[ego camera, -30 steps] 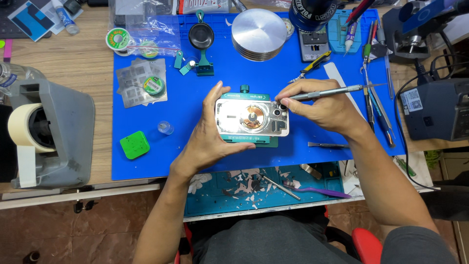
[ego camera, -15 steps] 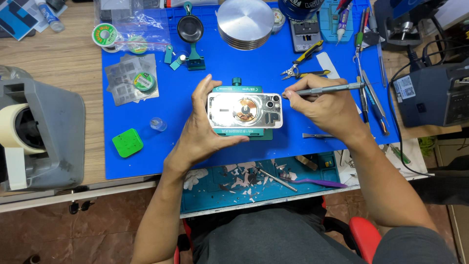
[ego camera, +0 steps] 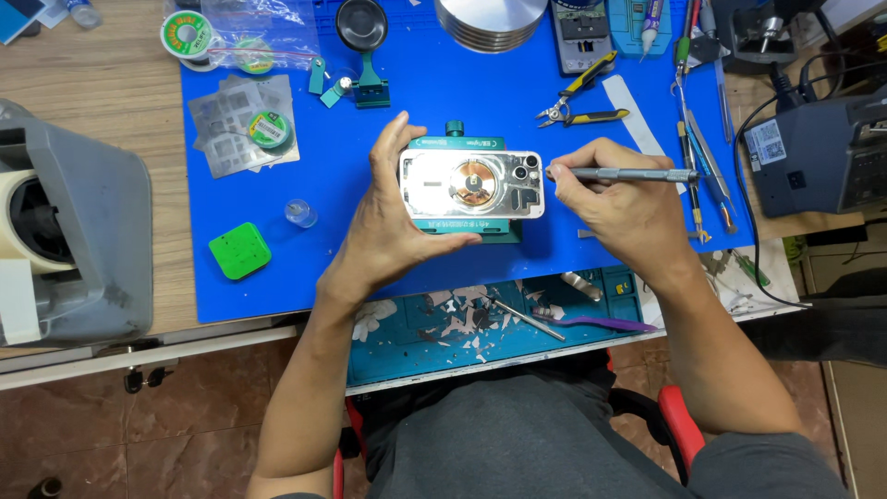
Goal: The person works on a disassembled smartphone held in a green clamp on a blue mat. They use a metal spudger to pry and adjust components around the circular wireless charging coil, then switch to a purple plastic tool to continue working on the device's internal parts.
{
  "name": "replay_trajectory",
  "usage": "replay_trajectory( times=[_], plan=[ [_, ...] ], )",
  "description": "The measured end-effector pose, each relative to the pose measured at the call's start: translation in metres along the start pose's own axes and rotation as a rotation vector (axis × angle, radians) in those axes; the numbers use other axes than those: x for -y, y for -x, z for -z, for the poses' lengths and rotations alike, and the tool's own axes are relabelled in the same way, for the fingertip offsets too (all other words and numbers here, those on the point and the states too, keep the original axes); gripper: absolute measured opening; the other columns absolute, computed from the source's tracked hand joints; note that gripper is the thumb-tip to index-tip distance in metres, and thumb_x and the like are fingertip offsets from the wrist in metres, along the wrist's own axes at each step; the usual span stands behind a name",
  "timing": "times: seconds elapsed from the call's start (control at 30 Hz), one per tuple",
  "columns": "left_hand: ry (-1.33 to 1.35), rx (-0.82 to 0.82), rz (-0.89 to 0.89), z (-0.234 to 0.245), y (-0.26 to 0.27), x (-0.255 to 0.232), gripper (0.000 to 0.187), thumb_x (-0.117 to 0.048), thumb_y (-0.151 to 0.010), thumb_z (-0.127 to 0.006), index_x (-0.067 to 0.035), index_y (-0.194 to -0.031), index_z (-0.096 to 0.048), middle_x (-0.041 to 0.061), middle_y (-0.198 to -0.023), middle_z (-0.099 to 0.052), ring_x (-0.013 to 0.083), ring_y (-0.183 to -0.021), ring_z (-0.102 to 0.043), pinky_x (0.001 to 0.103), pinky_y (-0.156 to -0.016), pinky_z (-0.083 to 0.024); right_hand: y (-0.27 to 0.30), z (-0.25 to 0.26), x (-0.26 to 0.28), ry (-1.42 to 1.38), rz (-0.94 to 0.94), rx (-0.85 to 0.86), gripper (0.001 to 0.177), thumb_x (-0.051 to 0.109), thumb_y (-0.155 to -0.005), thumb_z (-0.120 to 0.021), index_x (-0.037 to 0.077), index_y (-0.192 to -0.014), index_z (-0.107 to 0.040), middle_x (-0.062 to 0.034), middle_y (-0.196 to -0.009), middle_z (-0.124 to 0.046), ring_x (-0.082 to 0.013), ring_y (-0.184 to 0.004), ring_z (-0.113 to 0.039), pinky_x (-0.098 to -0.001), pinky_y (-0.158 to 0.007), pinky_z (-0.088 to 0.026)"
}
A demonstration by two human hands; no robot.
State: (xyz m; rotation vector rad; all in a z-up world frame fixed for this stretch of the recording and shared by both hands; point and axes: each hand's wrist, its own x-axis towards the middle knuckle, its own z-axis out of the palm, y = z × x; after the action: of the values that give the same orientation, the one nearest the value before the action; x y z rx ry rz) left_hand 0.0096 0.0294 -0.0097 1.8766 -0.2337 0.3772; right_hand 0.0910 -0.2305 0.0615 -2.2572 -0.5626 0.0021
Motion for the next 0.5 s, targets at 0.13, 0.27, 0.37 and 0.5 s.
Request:
replay_trajectory(
  times=[0.13,0.27,0.37,0.5],
  plan=[
    [-0.007,-0.004,-0.006,0.001,0.001,0.001,0.140,-0.029,-0.065,-0.108,-0.008,-0.162,-0.010,0.032,-0.154,-0.045,0.0578,-0.143,-0.046,0.068,-0.121,-0.036,0.008,0.000,0.012,-0.012,0.003,-0.011,0.014,0.010,-0.102,-0.080,-0.003,-0.104,-0.079,-0.0234,-0.071,-0.070,-0.0265,-0.061,-0.072,-0.0324,-0.057,-0.057],
    [-0.007,-0.012,-0.005,0.000,0.001,0.003,0.140,-0.029,-0.064,-0.109,-0.008,-0.163,-0.010,0.031,-0.155,-0.045,0.0573,-0.144,-0.046,0.067,-0.121,-0.037,0.014,-0.001,0.019,-0.014,-0.018,-0.020,0.013,0.010,-0.101,-0.081,-0.003,-0.105,-0.080,-0.0229,-0.073,-0.070,-0.0267,-0.063,-0.073,-0.0321,-0.057,-0.057],
    [-0.072,0.027,-0.004,0.002,0.002,0.004,0.133,-0.036,-0.073,-0.104,-0.010,-0.161,-0.007,0.023,-0.160,-0.038,0.0334,-0.149,-0.046,0.040,-0.118,-0.053,0.018,0.000,0.025,0.063,-0.056,0.032,0.013,0.012,-0.104,-0.071,0.001,-0.101,-0.076,-0.0076,-0.076,-0.074,-0.0134,-0.061,-0.068,-0.0249,-0.054,-0.051],
    [-0.069,0.029,0.006,0.002,0.002,0.003,0.133,-0.038,-0.073,-0.104,-0.009,-0.161,-0.008,0.022,-0.161,-0.037,0.0330,-0.150,-0.046,0.040,-0.119,-0.052,0.025,-0.001,0.024,0.120,-0.010,0.001,0.014,0.015,-0.104,-0.073,0.002,-0.102,-0.078,-0.0052,-0.082,-0.075,-0.0114,-0.067,-0.064,-0.0260,-0.058,-0.047]
  ],
)
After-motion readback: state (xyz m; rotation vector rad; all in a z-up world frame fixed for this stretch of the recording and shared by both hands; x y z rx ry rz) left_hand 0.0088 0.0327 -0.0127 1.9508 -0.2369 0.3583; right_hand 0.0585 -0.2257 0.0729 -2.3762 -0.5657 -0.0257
